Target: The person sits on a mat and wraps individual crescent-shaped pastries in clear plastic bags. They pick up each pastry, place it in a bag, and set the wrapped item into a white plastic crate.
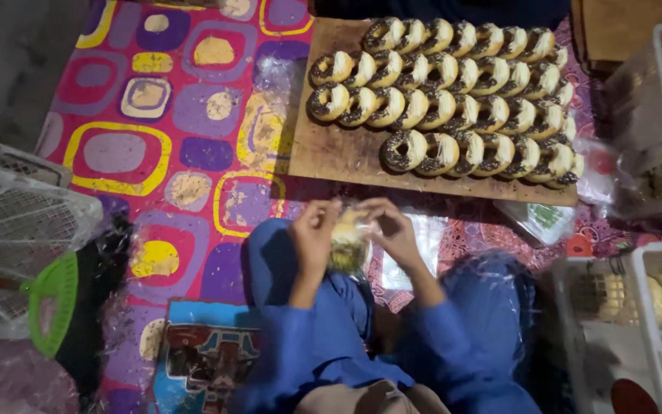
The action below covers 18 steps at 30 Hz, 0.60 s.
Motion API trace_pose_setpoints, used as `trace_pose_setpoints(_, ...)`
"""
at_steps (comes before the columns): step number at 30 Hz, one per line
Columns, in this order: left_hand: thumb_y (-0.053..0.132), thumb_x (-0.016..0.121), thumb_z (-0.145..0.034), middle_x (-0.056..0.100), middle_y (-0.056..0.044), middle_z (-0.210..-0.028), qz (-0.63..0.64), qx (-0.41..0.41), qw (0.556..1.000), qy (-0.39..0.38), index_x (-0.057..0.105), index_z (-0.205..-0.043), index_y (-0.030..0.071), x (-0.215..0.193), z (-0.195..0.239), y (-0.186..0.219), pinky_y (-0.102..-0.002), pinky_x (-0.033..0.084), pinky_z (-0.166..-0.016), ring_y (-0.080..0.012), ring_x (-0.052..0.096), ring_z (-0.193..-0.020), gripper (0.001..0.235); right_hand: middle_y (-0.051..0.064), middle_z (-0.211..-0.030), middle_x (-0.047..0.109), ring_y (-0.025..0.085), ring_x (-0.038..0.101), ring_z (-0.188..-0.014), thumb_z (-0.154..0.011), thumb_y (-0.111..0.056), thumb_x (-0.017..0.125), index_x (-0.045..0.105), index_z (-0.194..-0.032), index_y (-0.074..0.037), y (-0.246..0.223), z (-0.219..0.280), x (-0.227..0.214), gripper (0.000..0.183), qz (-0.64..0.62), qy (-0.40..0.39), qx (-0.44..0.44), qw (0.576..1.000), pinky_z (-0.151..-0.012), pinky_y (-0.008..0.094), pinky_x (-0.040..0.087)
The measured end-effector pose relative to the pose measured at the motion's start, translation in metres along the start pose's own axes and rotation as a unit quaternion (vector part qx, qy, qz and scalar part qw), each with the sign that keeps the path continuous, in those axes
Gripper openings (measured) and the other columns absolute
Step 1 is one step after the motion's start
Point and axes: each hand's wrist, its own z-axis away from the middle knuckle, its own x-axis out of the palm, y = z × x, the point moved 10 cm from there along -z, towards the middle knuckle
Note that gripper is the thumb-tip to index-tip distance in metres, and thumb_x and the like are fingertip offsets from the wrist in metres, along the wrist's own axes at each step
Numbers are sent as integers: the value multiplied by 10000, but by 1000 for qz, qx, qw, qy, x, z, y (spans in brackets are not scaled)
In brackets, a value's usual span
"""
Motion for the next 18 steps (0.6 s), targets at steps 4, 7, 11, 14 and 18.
trace_pose_setpoints(4,135,788,-894,683,-80,-726,-104,130,983,78,682,-825,-5,-59,19,-28,-289,501,-645,-132,610,-685,190,60,-1078,658,158,639,-957,-970,-222,682,674,-1009,-47,103,48,34,180,8,280,210,937,-805,309,532)
trace_pose_setpoints(7,132,825,-835,655,-89,-655,-247,74,962,87,670,-715,3,-91,49,-70,-315,465,-570,-168,602,-586,235,80,-950,686,174,656,-924,-955,-184,755,743,-832,-30,96,79,66,197,194,205,73,956,-771,313,529)
trace_pose_setpoints(11,130,802,-877,610,-97,-650,-167,38,985,23,625,-779,1,-59,38,-125,-304,493,-573,-171,538,-576,240,105,-760,721,196,681,-676,-949,-311,718,767,-925,-63,148,125,-10,254,218,234,335,886,-608,331,525)
trace_pose_setpoints(14,89,781,-920,634,-90,-685,-36,98,994,-29,590,-802,9,3,-7,-138,-309,494,-595,-212,551,-573,238,127,-801,727,296,715,-699,-864,-380,731,701,-1006,-71,128,99,-83,342,478,153,294,813,-618,406,538)
trace_pose_setpoints(18,77,723,-875,673,-157,-916,-231,68,970,-43,638,-994,11,49,-33,-155,-413,510,-772,-301,660,-858,161,105,-888,705,323,687,-842,-750,-275,653,663,-940,-113,104,66,-86,249,736,-26,80,671,-676,468,470)
